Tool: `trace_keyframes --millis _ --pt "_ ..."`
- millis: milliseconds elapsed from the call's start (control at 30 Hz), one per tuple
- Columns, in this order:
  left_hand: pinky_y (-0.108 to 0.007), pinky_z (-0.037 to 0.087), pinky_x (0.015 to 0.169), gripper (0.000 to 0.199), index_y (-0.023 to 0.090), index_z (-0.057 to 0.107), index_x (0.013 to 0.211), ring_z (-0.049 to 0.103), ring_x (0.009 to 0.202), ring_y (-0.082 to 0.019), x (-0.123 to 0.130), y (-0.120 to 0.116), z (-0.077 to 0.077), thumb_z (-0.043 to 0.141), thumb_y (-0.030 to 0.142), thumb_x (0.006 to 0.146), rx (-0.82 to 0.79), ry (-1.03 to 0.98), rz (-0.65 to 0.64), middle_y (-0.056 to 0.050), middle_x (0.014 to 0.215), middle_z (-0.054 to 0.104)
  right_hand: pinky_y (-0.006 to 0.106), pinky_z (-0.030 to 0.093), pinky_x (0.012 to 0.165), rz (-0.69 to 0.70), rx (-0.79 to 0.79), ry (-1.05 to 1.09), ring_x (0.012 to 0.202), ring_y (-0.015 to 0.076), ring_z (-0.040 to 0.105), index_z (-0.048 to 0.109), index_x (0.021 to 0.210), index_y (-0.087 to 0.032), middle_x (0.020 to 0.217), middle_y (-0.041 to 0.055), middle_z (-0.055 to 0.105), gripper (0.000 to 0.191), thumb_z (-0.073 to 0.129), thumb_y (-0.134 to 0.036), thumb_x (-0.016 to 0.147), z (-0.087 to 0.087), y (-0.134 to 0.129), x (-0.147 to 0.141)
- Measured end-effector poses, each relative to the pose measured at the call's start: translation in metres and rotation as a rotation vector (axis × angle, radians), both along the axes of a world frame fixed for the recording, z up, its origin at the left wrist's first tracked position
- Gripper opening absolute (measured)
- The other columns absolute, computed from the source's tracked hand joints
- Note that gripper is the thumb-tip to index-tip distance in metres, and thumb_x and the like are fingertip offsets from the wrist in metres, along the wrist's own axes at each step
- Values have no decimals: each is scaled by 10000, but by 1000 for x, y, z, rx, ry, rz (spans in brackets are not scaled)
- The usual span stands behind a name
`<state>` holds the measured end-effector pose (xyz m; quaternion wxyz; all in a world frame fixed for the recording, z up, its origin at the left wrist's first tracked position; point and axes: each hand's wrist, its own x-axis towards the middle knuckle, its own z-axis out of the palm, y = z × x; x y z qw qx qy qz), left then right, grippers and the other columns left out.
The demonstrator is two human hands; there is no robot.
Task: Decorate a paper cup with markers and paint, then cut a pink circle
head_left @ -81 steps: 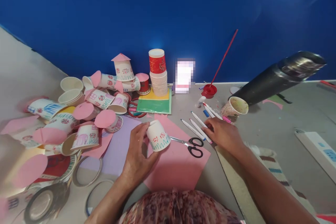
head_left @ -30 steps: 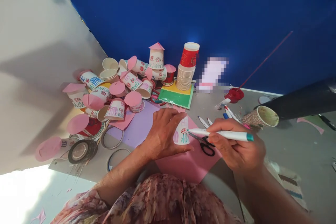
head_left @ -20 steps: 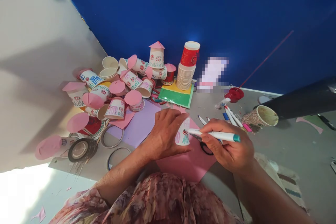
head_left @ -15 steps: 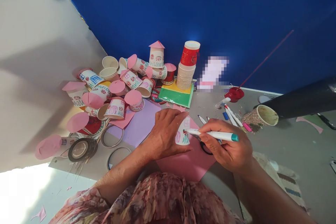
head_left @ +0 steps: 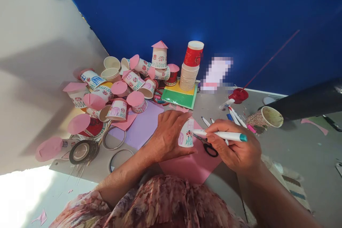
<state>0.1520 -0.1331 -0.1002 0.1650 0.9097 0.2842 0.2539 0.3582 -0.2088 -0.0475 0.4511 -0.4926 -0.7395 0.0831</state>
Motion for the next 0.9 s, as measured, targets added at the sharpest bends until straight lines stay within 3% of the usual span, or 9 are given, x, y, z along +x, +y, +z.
trace_keyframes --millis 533,700,900 --pt "-454 405 944 989 200 374 1491 554 1135 -340 1 0 0 801 698 751 22 -60 -13 -157 1279 590 242 451 533 -47 -30 35 493 96 576 665 902 -220 695 -40 679 80 632 -219 974 -2 0 6" --pt "-448 408 930 1023 206 364 1505 552 1137 -342 0 -1 -1 801 720 735 12 -63 -14 -159 1290 586 233 461 531 -41 -42 18 567 113 644 655 902 -220 752 -20 732 91 606 -198 975 -1 1 1" --pt "-459 417 969 1030 226 335 1530 541 1189 -346 0 0 -3 812 692 745 -8 -103 -23 -159 1320 570 253 468 520 -57 -35 20 502 111 613 667 896 -224 712 -25 713 91 620 -213 973 -1 1 5"
